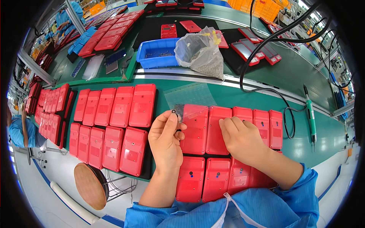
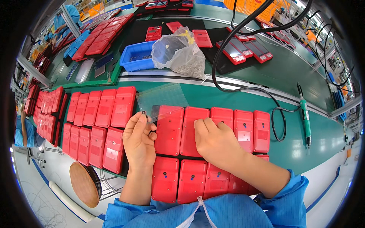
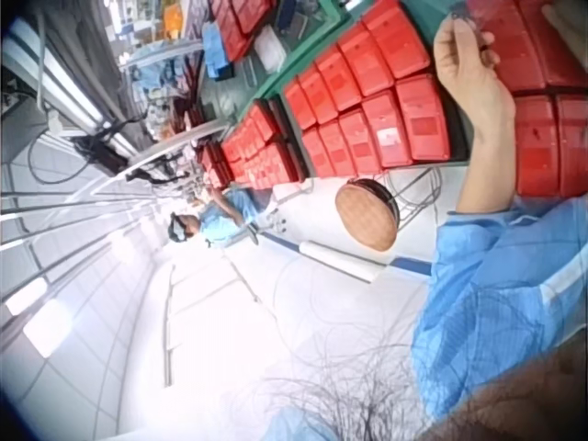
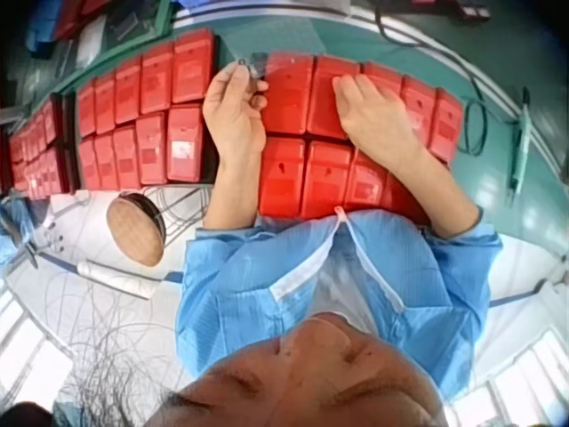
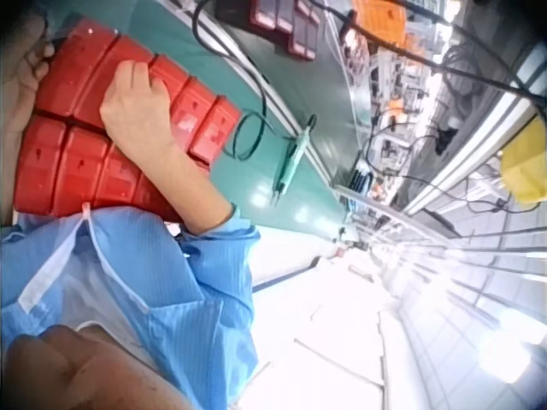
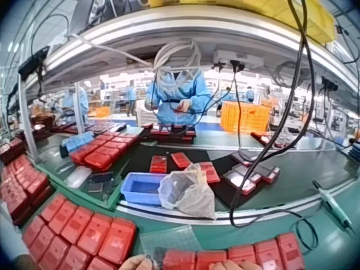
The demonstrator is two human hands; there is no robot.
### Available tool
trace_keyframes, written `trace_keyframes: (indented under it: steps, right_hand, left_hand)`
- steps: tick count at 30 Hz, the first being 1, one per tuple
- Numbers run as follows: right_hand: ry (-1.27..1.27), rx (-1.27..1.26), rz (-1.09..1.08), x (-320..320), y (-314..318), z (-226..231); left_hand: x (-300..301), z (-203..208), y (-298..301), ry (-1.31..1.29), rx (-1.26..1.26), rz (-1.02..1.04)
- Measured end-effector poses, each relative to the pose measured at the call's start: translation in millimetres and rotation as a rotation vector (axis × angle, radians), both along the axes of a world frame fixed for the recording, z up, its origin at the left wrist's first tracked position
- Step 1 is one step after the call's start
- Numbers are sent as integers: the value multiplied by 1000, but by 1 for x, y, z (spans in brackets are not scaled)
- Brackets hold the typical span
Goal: Assembling red plastic electronic devices using an electric screwdriver and components on an assembly line.
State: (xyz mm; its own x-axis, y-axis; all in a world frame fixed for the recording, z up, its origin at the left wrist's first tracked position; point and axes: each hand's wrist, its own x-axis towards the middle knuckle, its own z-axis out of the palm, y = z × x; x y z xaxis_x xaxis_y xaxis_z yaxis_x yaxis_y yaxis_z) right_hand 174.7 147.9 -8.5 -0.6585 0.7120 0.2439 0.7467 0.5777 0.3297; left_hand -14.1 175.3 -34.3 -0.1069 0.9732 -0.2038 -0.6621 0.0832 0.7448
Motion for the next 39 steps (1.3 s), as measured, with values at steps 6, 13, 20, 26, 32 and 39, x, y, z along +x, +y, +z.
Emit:
trace_keyframes:
  steps: [6,13,20,26,32,39]
  right_hand:
    - [783,-306,-112,24,10,4]
    - [850,23,95,-16,9,16]
    - [900,11,85,-22,13,-4]
    - [940,-36,75,-26,13,1]
    - [1088,-236,29,-21,14,-1]
    - [1045,-182,-9,-24,10,-1]
  left_hand:
    - [4,5,-3,210,81,-105]
    - [16,2,-8,351,281,-225]
    - [14,3,-13,384,315,-262]
    - [16,6,-17,456,349,-217]
    - [18,5,-16,489,376,-248]
    - [19,4,-16,526,388,-214]
